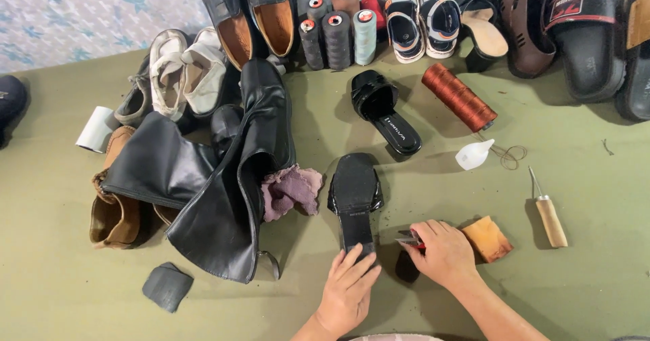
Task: Trimming excess material from the sole of a shoe using nippers at a repair bench.
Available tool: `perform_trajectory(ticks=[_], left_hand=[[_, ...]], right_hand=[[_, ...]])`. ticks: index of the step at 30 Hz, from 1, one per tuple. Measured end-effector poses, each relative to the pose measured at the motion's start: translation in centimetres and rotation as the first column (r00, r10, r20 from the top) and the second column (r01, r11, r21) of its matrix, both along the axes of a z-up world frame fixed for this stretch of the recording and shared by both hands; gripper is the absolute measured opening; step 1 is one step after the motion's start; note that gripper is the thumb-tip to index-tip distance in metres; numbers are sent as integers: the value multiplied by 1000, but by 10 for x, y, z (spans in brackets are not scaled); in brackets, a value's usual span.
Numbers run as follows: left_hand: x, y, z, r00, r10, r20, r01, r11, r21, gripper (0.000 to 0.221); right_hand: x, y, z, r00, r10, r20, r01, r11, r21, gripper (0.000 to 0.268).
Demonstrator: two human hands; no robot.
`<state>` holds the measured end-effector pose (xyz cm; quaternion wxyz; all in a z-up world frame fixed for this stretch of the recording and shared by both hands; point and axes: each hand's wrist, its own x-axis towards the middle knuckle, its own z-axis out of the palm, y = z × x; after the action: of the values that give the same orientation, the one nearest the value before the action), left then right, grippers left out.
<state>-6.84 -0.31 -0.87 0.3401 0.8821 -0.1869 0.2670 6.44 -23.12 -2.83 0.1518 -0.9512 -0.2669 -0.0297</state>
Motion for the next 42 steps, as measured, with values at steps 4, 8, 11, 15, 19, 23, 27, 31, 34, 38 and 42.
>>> perform_trajectory(ticks=[4, 8, 11, 15, 19, 23, 27, 31, 34, 38, 42], left_hand=[[-31, 12, -14, 999, 13, -33, -17, 989, -145, 29], [-39, 13, -3, 810, 214, -546, -523, 686, -506, 16], [-20, 15, 39, 726, -131, -675, -684, -26, -729, 27], [-11, 22, 57, 717, -346, -605, -693, -260, -672, 38], [-7, 26, 65, 704, -437, -560, -697, -275, -662, 42], [-9, 27, 59, 722, -487, -492, -661, -273, -699, 41], [-13, 23, 60, 730, -482, -484, -652, -280, -705, 38], [-19, 19, 52, 754, -478, -451, -608, -245, -755, 31], [-22, 17, 56, 745, -482, -462, -612, -219, -760, 29], [-27, 15, 54, 735, -503, -454, -602, -177, -779, 22], [-29, 14, 45, 749, -475, -462, -589, -157, -793, 16]], right_hand=[[-2, 2, 2, 998, 1, 67, -3, 1000, 16, 28], [0, 2, 5, 1000, -9, 1, 9, 999, -34, 30], [-3, 2, 2, 999, -18, 39, 19, 1000, -24, 30], [-6, 3, 2, 999, -34, 22, 35, 999, -34, 30], [-4, 4, -2, 998, -30, 61, 31, 999, -16, 29], [-4, 5, 0, 997, -57, 49, 59, 997, -47, 31], [-5, 6, 1, 992, -28, 123, 30, 999, -14, 31], [-4, 3, -6, 995, -47, 87, 52, 996, -66, 34], [-3, 3, -6, 997, -57, 53, 61, 995, -78, 36], [-5, 3, -7, 992, -51, 118, 57, 997, -46, 36], [-3, 3, -2, 998, -67, 17, 68, 993, -92, 38]])
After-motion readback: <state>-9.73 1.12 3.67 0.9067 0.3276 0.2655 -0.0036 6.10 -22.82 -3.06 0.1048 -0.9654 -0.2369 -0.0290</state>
